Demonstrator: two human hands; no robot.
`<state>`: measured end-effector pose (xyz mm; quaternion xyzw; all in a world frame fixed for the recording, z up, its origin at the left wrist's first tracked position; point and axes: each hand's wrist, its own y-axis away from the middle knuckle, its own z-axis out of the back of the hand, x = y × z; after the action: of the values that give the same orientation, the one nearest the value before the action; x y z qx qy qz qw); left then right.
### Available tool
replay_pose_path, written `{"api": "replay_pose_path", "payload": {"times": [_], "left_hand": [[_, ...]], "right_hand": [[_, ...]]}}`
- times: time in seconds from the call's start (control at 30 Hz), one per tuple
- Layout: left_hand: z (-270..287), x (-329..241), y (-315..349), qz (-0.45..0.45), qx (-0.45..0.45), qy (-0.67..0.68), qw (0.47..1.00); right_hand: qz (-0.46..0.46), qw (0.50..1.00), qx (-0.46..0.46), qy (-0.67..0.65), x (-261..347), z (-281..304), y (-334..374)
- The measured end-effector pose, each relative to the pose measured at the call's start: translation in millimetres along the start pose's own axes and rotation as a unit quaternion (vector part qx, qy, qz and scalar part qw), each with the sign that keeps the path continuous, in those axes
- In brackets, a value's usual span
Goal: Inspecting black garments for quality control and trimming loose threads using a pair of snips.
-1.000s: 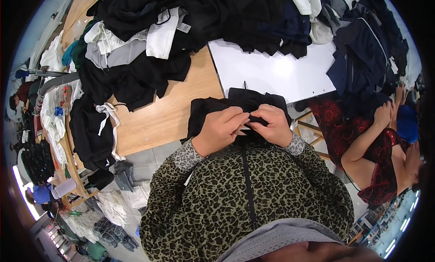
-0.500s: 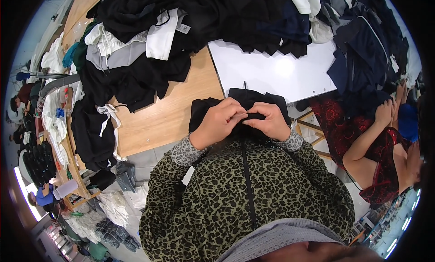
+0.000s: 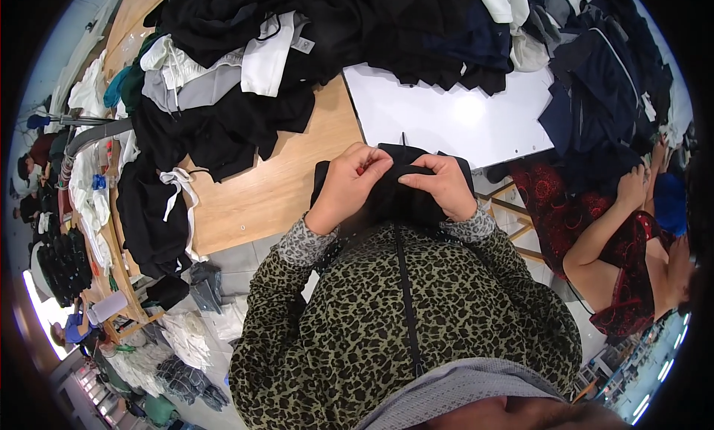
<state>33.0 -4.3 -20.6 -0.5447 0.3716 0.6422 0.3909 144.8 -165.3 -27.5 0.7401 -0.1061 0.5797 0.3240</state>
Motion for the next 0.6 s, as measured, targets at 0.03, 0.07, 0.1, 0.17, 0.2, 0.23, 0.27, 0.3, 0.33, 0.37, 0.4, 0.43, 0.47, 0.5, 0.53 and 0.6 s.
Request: {"api": "replay_pose_path", "payload": {"times": [0.03, 0.07, 0.1, 0.17, 0.2, 0.23, 0.27, 0.3, 0.33, 0.37, 0.4, 0.43, 0.47, 0.5, 0.53, 0.6], "left_hand": [[-2, -5, 0, -0.031, 0.007, -0.031, 0.999], [-4, -8, -1, -0.030, 0.021, -0.044, 0.998], [-6, -8, -1, -0.031, 0.020, -0.043, 0.998], [-9, -8, -1, -0.099, 0.045, -0.140, 0.984], [-10, -4, 0, -0.160, 0.038, -0.203, 0.965], [-12, -2, 0, -0.161, 0.039, -0.201, 0.965], [-15, 0, -2, -0.148, 0.037, -0.203, 0.967], [-16, 2, -3, -0.135, 0.033, -0.206, 0.969], [-16, 8, -4, -0.135, 0.032, -0.206, 0.969], [-16, 16, -5, -0.063, 0.032, -0.101, 0.992], [-17, 13, -7, 0.010, 0.035, 0.007, 0.999], [-14, 6, -7, 0.131, 0.045, 0.089, 0.986], [-11, 5, -9, 0.149, 0.038, 0.134, 0.979], [-8, 5, -11, 0.166, 0.028, 0.179, 0.969], [-7, 2, -9, 0.101, -0.013, 0.074, 0.992], [2, 5, -2, 0.035, -0.008, 0.013, 0.999]], "right_hand": [[0.000, 1.000, 0.001, 0.000, 0, -1, 0], [0.022, 0.999, 0.003, 0.042, 0, -2, -1], [0.043, 0.995, 0.004, 0.085, 1, -2, -1], [0.082, 0.987, -0.003, 0.141, 6, -4, -1], [0.120, 0.973, -0.011, 0.196, 7, -6, 0], [0.120, 0.973, -0.012, 0.197, 5, -6, 0], [0.134, 0.972, -0.023, 0.190, 1, -6, -1], [0.148, 0.971, -0.032, 0.183, 1, -7, -1], [0.149, 0.971, -0.031, 0.183, 3, -7, -1], [0.125, 0.974, -0.020, 0.188, 7, -7, 0], [0.100, 0.976, -0.012, 0.194, 10, -6, 1], [0.099, 0.976, -0.013, 0.194, 6, -4, 0], [0.058, 0.990, -0.010, 0.126, -1, -2, -2], [0.017, 0.998, -0.004, 0.057, -2, -2, -4], [0.016, 0.998, -0.002, 0.057, -1, -1, -4], [-0.050, 0.996, -0.024, -0.073, 7, -2, -5]]}}
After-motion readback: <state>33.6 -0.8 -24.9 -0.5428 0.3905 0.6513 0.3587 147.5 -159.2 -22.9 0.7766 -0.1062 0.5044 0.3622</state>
